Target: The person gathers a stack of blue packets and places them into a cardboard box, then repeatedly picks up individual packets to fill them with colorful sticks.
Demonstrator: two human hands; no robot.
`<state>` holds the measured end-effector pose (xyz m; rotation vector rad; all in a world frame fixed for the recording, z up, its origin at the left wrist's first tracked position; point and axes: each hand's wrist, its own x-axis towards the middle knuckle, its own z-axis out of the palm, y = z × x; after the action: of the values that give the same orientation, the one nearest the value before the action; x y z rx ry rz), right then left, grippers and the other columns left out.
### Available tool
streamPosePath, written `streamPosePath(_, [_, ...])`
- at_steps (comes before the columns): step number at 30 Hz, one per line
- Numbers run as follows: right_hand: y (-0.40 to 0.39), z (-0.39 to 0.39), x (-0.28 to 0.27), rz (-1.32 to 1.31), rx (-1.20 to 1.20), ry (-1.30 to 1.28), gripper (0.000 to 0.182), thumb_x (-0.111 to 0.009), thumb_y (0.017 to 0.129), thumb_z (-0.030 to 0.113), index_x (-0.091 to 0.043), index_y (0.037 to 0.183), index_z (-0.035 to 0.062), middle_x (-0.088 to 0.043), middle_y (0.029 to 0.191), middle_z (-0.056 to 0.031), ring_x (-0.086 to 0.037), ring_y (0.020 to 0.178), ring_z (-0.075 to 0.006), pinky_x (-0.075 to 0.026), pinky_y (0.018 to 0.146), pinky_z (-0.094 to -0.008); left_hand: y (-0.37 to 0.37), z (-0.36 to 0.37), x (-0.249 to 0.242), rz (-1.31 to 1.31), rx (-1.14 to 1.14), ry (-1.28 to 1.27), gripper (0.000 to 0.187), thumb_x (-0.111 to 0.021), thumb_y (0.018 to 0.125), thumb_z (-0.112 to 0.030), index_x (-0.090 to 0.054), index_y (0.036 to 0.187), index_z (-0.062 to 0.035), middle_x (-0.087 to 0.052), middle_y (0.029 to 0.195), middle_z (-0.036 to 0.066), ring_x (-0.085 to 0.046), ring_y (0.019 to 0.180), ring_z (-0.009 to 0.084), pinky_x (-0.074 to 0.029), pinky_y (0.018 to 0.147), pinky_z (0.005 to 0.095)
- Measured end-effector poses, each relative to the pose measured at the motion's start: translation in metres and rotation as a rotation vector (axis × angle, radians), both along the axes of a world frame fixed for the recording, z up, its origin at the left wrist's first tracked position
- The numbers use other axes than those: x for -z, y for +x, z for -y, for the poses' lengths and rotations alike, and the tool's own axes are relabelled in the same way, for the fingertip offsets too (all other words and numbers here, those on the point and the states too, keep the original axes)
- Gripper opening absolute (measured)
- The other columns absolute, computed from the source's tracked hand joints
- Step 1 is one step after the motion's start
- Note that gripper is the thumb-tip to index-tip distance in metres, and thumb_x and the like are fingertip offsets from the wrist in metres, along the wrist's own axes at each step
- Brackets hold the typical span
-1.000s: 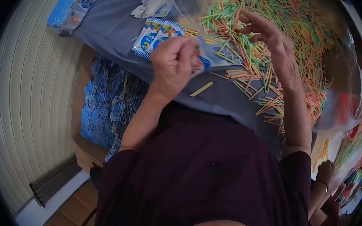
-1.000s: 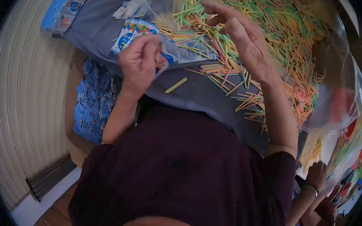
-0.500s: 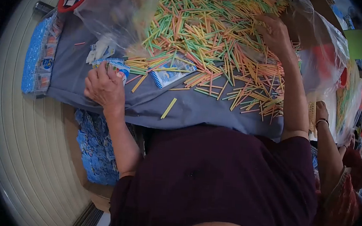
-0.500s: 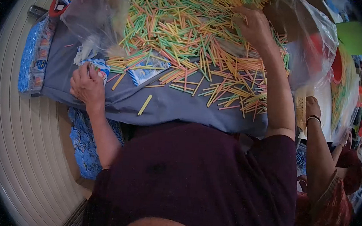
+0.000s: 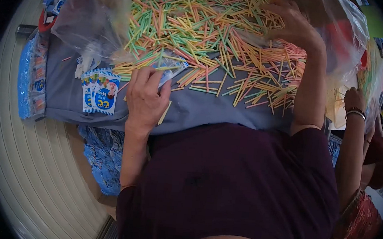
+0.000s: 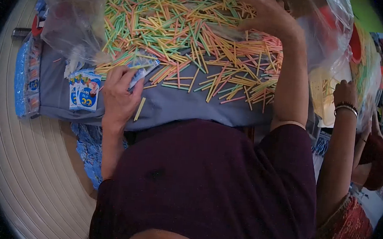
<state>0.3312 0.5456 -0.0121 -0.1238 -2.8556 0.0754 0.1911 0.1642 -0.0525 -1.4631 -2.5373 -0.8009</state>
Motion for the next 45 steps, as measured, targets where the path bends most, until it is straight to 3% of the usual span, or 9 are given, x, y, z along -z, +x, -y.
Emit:
streamPosePath(5, [0.057,0.046,-0.006,0.295,0.385,0.026,0.057,-0.079,0.067,0.017,-0.064,0.123,0.0121,-0.059,0.128,-0.0069,-0.047,0.129,-0.03,-0.04,0.1,-0.0518,0.004,-0.006,0.002,-0.109,0.03,-0.091,0.031,-0.072,0.077,-0.008,-0.067,0.106,0.0016,-0.062,0.104,0.014,-0.06,0.097,0.0324,-0.05,0.082,0.0411])
streamPosePath(20, [0.075,0.068,0.035,0.323,0.264,0.128,0.039,-0.059,0.083,0.015,-0.059,0.121,0.0059,-0.062,0.118,-0.0125,-0.058,0.116,-0.0317,-0.041,0.093,-0.0522,-0.002,-0.001,0.027,-0.229,0.085,0.195,0.01,-0.068,0.072,-0.002,-0.062,0.079,-0.0059,-0.055,0.079,0.008,-0.058,0.075,0.0296,-0.049,0.065,0.0408])
streamPosePath(23, [0.074,0.059,0.013,0.287,0.35,-0.437,0.026,-0.057,0.087,0.015,-0.058,0.112,0.0046,-0.064,0.101,-0.0123,-0.061,0.093,-0.0304,-0.046,0.083,-0.0355,0.003,-0.001,0.017,-0.116,0.046,0.244,0.012,-0.07,0.074,-0.002,-0.066,0.085,-0.005,-0.058,0.081,0.008,-0.059,0.078,0.0301,-0.049,0.068,0.0414])
streamPosePath(33, [0.053,0.022,0.021,-0.523,-0.075,-1.916,0.004,-0.057,0.09,0.006,-0.055,0.091,0.0098,-0.041,0.069,0.0019,-0.044,0.061,-0.0109,-0.04,0.06,-0.0286,0.001,-0.002,0.019,0.008,-0.04,0.211,0.008,-0.072,0.078,-0.006,-0.07,0.086,-0.0057,-0.061,0.082,0.007,-0.06,0.08,0.0301,-0.049,0.07,0.0412])
streamPosePath(38, [-0.011,0.033,0.018,-0.452,-0.014,-1.875,0.013,-0.058,0.099,0.015,-0.056,0.086,0.0154,-0.028,0.058,0.0083,-0.025,0.045,-0.0056,-0.025,0.045,-0.0264,0.009,-0.001,0.028,-0.107,-0.046,0.262,0.012,-0.072,0.075,-0.002,-0.07,0.086,-0.0049,-0.062,0.082,0.006,-0.062,0.079,0.0281,-0.05,0.066,0.0392])
streamPosePath(40, [-0.041,0.044,0.017,-0.568,-0.069,-1.686,0.009,-0.057,0.1,0.012,-0.064,0.105,0.0081,-0.029,0.06,0.0076,-0.025,0.05,-0.0054,-0.026,0.051,-0.0268,0.011,0.002,0.029,-0.111,-0.009,0.277,0.016,-0.073,0.073,0.0,-0.071,0.089,-0.0044,-0.063,0.083,0.007,-0.063,0.08,0.027,-0.052,0.067,0.0372])
streamPosePath(41, [-0.057,0.081,-0.015,-0.643,0.257,-1.588,0.016,-0.057,0.102,0.018,-0.066,0.11,0.0072,-0.036,0.062,0.0075,-0.03,0.053,-0.005,-0.028,0.053,-0.0259,0.014,0.002,0.026,-0.105,-0.026,0.278,0.02,-0.073,0.072,0.0,-0.072,0.092,-0.0048,-0.065,0.086,0.007,-0.064,0.082,0.0271,-0.053,0.069,0.0364])
streamPosePath(44, [-0.084,0.034,0.039,-0.461,-0.129,-1.159,0.021,-0.056,0.104,0.023,-0.068,0.105,0.0062,-0.047,0.066,0.0059,-0.04,0.06,-0.0047,-0.033,0.056,-0.0252,0.014,0.004,0.025,-0.008,-0.059,0.321,0.023,-0.074,0.07,0.0,-0.072,0.092,-0.0043,-0.066,0.089,0.007,-0.064,0.084,0.0267,-0.053,0.069,0.036])
streamPosePath(45, [-0.081,0.056,0.023,-0.271,0.15,-0.983,0.022,-0.058,0.104,0.025,-0.068,0.101,0.0052,-0.056,0.073,0.0048,-0.049,0.07,-0.0062,-0.038,0.062,-0.0269,0.013,0.005,0.025,-0.011,-0.074,0.31,0.023,-0.074,0.07,0.0,-0.072,0.092,-0.0043,-0.066,0.089,0.007,-0.064,0.084,0.0267,-0.053,0.069,0.036])
